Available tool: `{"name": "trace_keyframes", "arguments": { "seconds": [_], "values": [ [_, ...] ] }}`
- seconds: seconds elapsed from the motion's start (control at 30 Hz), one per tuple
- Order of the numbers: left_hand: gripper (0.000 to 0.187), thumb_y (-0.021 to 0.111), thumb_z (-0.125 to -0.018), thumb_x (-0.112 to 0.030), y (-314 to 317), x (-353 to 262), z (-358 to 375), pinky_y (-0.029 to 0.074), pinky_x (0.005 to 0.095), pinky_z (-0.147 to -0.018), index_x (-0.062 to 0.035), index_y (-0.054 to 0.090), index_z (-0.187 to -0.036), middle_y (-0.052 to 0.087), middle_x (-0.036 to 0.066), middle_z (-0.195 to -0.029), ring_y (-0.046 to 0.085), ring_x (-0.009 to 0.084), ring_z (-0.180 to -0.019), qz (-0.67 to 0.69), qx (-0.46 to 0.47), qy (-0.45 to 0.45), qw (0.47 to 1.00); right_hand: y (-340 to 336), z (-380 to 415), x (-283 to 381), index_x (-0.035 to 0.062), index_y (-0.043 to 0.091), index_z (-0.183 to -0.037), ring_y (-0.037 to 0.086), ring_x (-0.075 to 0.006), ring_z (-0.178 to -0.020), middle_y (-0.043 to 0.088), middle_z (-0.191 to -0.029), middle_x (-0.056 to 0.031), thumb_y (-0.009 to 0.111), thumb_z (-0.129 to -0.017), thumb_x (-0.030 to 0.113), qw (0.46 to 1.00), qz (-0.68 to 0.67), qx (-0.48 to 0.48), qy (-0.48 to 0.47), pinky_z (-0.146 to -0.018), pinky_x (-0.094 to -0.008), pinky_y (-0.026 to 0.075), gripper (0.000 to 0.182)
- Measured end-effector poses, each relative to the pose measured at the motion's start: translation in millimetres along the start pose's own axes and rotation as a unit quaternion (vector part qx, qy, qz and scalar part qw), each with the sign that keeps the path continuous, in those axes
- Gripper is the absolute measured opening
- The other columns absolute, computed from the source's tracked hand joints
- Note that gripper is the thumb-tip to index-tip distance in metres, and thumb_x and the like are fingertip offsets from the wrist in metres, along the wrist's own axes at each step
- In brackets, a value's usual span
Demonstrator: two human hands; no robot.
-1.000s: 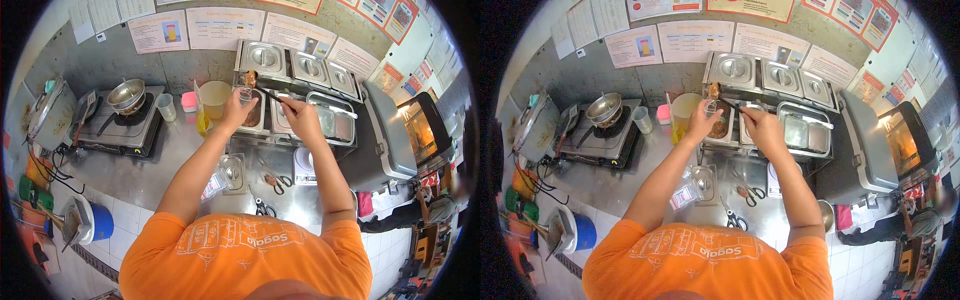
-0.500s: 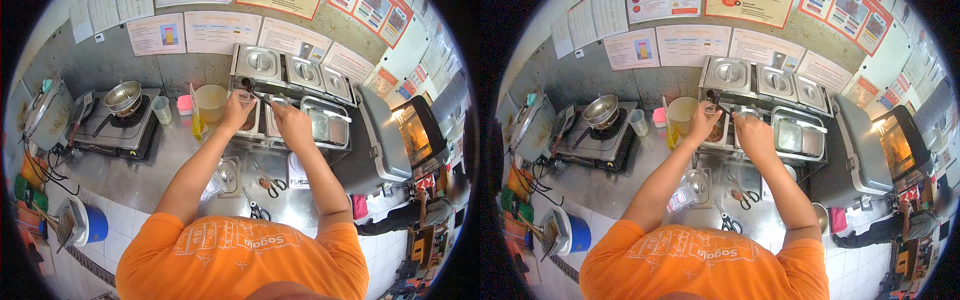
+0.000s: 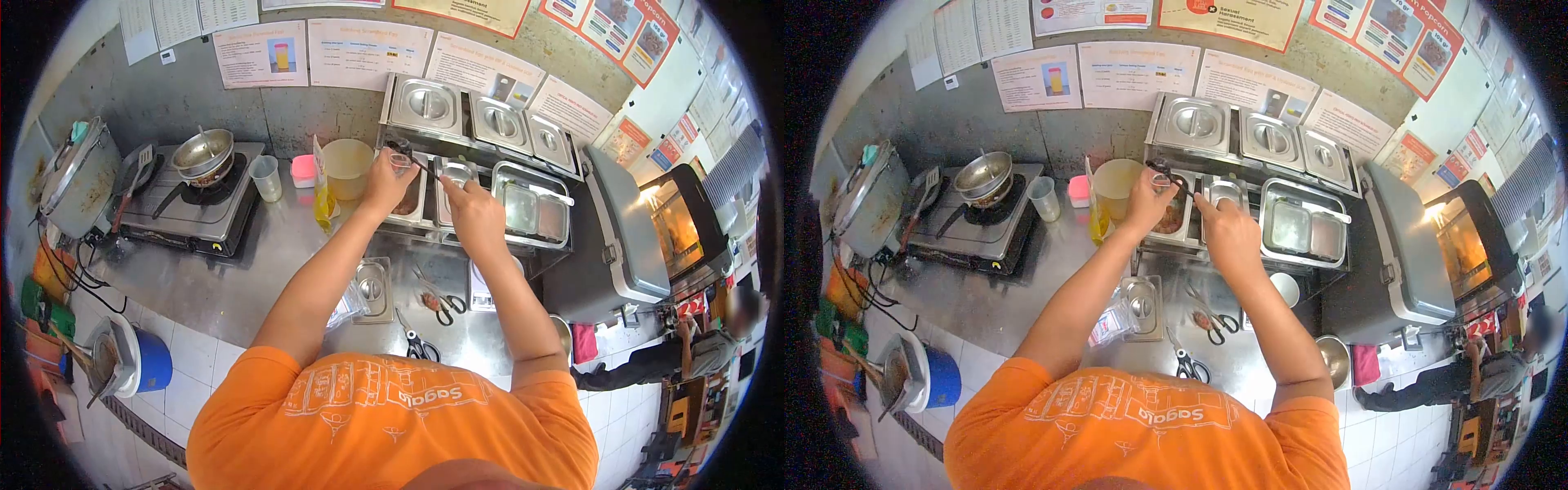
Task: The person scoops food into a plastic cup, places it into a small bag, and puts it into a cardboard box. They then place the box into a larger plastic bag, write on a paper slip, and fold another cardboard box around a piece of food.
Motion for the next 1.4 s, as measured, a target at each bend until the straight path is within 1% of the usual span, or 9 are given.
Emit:
{"name": "trace_keyframes", "arguments": {
  "seconds": [0.07, 0.27, 0.37, 0.47, 0.63, 0.97, 1.07, 1.13, 1.4],
  "values": [
    [0.051, 0.073, -0.075, -0.031, -0.8, -1.3, 0.2, 0.047, 0.0386, -0.078, 0.0037, 0.053, -0.107, 0.061, 0.021, -0.098, 0.060, 0.0333, -0.090, 0.018, 0.025, -0.031, 0.999, 0.7, 0.6, -0.1, 0.0179, 0.066, -0.107, 0.059, -0.0263, -0.055, 0.052, -0.067, -0.0075, 0.059, -0.076, 0.009, 1.000, -0.002, 0.005, 0.003, -0.048, -0.0377, 0.046, 0.032],
    [0.053, 0.072, -0.075, -0.031, 1.4, -0.1, 0.6, 0.047, 0.0388, -0.080, 0.0048, 0.053, -0.108, 0.061, 0.022, -0.100, 0.060, 0.0332, -0.093, -0.021, -0.026, 0.038, 0.999, -1.1, 2.6, -1.8, 0.0183, 0.065, -0.109, 0.059, -0.0252, -0.056, 0.053, -0.069, -0.0075, 0.058, -0.075, 0.008, 1.000, 0.010, -0.004, -0.006, -0.047, -0.0364, 0.046, 0.036],
    [0.055, 0.072, -0.076, -0.032, 0.9, 4.4, -0.5, 0.046, 0.0390, -0.083, 0.0057, 0.052, -0.110, 0.060, 0.023, -0.103, 0.059, 0.0346, -0.097, 0.009, 0.047, -0.013, 0.999, 2.0, 5.6, -2.0, 0.0184, 0.065, -0.109, 0.058, -0.0242, -0.056, 0.052, -0.069, -0.0067, 0.057, -0.075, 0.007, 1.000, 0.012, 0.001, -0.020, -0.047, -0.0354, 0.045, 0.037],
    [0.054, 0.071, -0.076, -0.032, -1.5, -5.8, 2.1, 0.045, 0.0389, -0.085, 0.0058, 0.052, -0.110, 0.060, 0.023, -0.103, 0.058, 0.0350, -0.098, -0.008, -0.006, 0.020, 1.000, 0.4, 6.6, -4.3, 0.0183, 0.065, -0.109, 0.057, -0.0234, -0.055, 0.050, -0.068, -0.0060, 0.056, -0.075, 0.006, 1.000, 0.017, -0.008, -0.013, -0.046, -0.0349, 0.045, 0.037],
    [0.050, 0.072, -0.076, -0.031, -1.9, -9.0, 3.1, 0.046, 0.0378, -0.083, 0.0047, 0.054, -0.106, 0.061, 0.021, -0.100, 0.059, 0.0331, -0.095, 0.004, 0.025, 0.009, 1.000, 0.9, 9.8, -9.1, 0.0210, 0.066, -0.107, 0.055, -0.0223, -0.056, 0.046, -0.064, -0.0051, 0.062, -0.079, 0.012, 0.999, 0.027, -0.018, -0.019, -0.047, -0.0357, 0.042, 0.030],
    [0.045, 0.073, -0.075, -0.030, 6.2, -1.3, 3.6, 0.046, 0.0376, -0.080, 0.0012, 0.055, -0.102, 0.062, 0.019, -0.096, 0.060, 0.0323, -0.093, 0.026, -0.016, 0.043, 0.999, -5.8, 9.1, -15.7, 0.0205, 0.067, -0.106, 0.054, -0.0227, -0.056, 0.046, -0.063, -0.0048, 0.061, -0.078, 0.012, 0.999, 0.033, -0.023, -0.020, -0.048, -0.0359, 0.043, 0.030],
    [0.047, 0.073, -0.075, -0.032, 1.3, -4.7, 6.3, 0.046, 0.0373, -0.081, 0.0016, 0.055, -0.102, 0.062, 0.019, -0.096, 0.059, 0.0317, -0.094, 0.010, 0.035, -0.001, 0.999, -11.9, 8.2, -11.4, 0.0175, 0.067, -0.106, 0.055, -0.0213, -0.057, 0.046, -0.064, -0.0050, 0.058, -0.072, 0.007, 0.998, 0.037, -0.019, -0.046, -0.048, -0.0332, 0.044, 0.037],
    [0.046, 0.074, -0.074, -0.030, 4.1, -5.0, 6.5, 0.047, 0.0379, -0.077, 0.0016, 0.052, -0.100, 0.062, 0.019, -0.092, 0.060, 0.0312, -0.087, 0.026, -0.012, 0.050, 0.998, -15.9, 2.6, -14.0, 0.0175, 0.067, -0.106, 0.055, -0.0212, -0.056, 0.046, -0.063, -0.0050, 0.058, -0.072, 0.007, 0.997, 0.037, -0.039, -0.047, -0.048, -0.0328, 0.044, 0.037],
    [0.047, 0.072, -0.075, -0.033, 1.1, -6.2, 3.8, 0.047, 0.0366, -0.074, 0.0016, 0.054, -0.102, 0.063, 0.017, -0.091, 0.061, 0.0286, -0.082, 0.018, 0.016, 0.006, 1.000, -18.0, -1.5, -14.1, 0.0165, 0.067, -0.105, 0.057, -0.0226, -0.058, 0.050, -0.066, -0.0065, 0.056, -0.072, 0.006, 0.996, 0.053, 0.002, -0.069, -0.049, -0.0337, 0.045, 0.036]
  ]
}}
Point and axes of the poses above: each hand's wrist, its own z-axis away from the middle knuckle, its own y-axis out of the palm, x = y × z, the point moved 1 cm from there along -z, towards the middle knuckle
